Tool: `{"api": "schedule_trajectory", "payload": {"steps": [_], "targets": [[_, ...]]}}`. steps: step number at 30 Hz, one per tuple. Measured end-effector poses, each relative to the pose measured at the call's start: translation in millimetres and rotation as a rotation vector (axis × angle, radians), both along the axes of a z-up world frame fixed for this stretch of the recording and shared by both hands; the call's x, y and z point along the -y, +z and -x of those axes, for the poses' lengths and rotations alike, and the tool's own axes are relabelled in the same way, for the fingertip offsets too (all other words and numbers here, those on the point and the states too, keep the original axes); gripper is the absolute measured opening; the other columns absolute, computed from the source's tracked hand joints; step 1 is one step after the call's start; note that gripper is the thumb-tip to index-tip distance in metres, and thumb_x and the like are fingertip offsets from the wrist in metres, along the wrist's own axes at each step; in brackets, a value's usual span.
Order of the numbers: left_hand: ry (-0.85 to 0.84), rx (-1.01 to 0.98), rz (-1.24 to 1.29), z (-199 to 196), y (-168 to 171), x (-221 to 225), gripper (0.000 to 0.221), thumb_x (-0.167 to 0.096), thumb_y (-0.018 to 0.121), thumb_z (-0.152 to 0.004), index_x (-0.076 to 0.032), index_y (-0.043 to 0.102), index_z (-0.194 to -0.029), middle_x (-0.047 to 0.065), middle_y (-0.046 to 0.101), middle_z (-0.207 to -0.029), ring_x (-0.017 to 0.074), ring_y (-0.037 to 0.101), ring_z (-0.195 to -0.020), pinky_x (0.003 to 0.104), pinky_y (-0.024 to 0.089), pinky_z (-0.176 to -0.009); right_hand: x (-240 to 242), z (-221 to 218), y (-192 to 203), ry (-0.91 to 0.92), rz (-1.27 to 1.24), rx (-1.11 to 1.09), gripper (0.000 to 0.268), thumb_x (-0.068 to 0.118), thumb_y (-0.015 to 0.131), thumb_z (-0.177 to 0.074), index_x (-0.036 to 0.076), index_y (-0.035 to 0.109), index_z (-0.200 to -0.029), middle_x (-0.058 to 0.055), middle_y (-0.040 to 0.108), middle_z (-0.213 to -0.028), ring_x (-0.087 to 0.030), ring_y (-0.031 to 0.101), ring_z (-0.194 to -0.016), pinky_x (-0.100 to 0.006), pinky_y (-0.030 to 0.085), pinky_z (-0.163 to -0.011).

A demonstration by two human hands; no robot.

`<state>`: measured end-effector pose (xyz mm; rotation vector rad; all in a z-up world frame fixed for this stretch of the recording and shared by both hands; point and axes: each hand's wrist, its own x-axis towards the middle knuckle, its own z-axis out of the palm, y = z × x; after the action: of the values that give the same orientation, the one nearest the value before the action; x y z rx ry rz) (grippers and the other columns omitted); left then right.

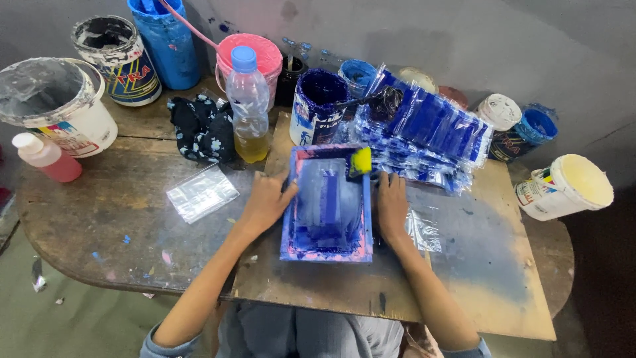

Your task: Manually printing a blue design onto small clear plastic bags using a sponge and a printing plate.

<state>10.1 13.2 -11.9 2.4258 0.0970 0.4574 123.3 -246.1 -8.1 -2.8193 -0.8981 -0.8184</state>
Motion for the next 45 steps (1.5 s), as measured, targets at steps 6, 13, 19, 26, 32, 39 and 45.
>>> {"api": "schedule_trajectory", "payload": {"steps": [6,13,19,26,32,39,45], "targets": [[0.036,0.055,0.086,36,59,-11,0.044,-0.037,0.062,-0.098,0.000,0.074,-0.119,0.026,0.073,-0.078,0.0442,0.071,-0.083,0.047,0.046,-0.094,12,-28,-23,0.080,-0.268,-0.180,0.014,0.016,0.063,-0.097,0.015,0.057,-0.110,-0.007,0.055,-0.093,-0.030,0.058,-0.088,-0.040,0.048,-0.077],[0.049,0.061,0.202,71,103,-22,0.043,-0.021,0.064,-0.093,0.008,0.069,-0.123,0.036,0.069,-0.088,0.0563,0.063,-0.091,0.057,0.048,-0.082,19,-24,8,0.304,-0.265,-0.349,0.011,0.027,0.070,-0.093,0.027,0.070,-0.104,-0.006,0.059,-0.096,-0.032,0.064,-0.089,-0.044,0.052,-0.081],[0.119,0.030,0.273,72,87,-44,0.040,-0.017,0.066,-0.092,0.002,0.071,-0.127,0.030,0.072,-0.095,0.0463,0.068,-0.097,0.049,0.052,-0.080,17,-7,24,0.480,-0.199,-0.550,0.021,0.021,0.077,-0.084,0.017,0.079,-0.105,-0.016,0.068,-0.096,-0.040,0.068,-0.083,-0.050,0.055,-0.076],[0.140,0.030,0.293,74,92,-43,0.039,-0.019,0.066,-0.093,-0.001,0.071,-0.128,0.027,0.074,-0.094,0.0363,0.072,-0.094,0.046,0.052,-0.083,7,1,20,0.483,-0.221,-0.562,0.026,0.015,0.078,-0.083,0.016,0.078,-0.108,-0.012,0.068,-0.095,-0.035,0.070,-0.084,-0.045,0.057,-0.075],[0.046,-0.018,0.191,54,84,-7,0.036,-0.025,0.066,-0.094,0.003,0.075,-0.115,0.029,0.074,-0.087,0.0486,0.070,-0.092,0.056,0.048,-0.094,16,-10,22,0.371,-0.577,-0.670,0.020,0.021,0.056,-0.102,0.015,0.074,-0.100,-0.008,0.067,-0.076,-0.029,0.065,-0.070,-0.042,0.053,-0.070],[-0.089,-0.107,-0.027,-2,65,26,0.054,-0.038,0.061,-0.099,0.005,0.068,-0.067,0.022,0.065,-0.056,0.0372,0.070,-0.060,0.042,0.054,-0.084,18,3,48,0.171,-0.715,-0.795,0.052,0.035,0.035,-0.113,-0.001,0.071,-0.099,-0.026,0.069,-0.076,-0.031,0.065,-0.070,-0.048,0.048,-0.069],[-0.138,-0.138,-0.115,-33,-9,35,0.048,-0.035,0.054,-0.104,0.006,0.069,-0.084,0.018,0.063,-0.052,0.0354,0.065,-0.053,0.065,0.033,-0.110,20,-6,48,0.034,-0.551,-0.733,0.062,0.046,0.031,-0.112,-0.002,0.069,-0.122,-0.032,0.072,-0.099,-0.052,0.067,-0.099,-0.058,0.048,-0.086]]}}
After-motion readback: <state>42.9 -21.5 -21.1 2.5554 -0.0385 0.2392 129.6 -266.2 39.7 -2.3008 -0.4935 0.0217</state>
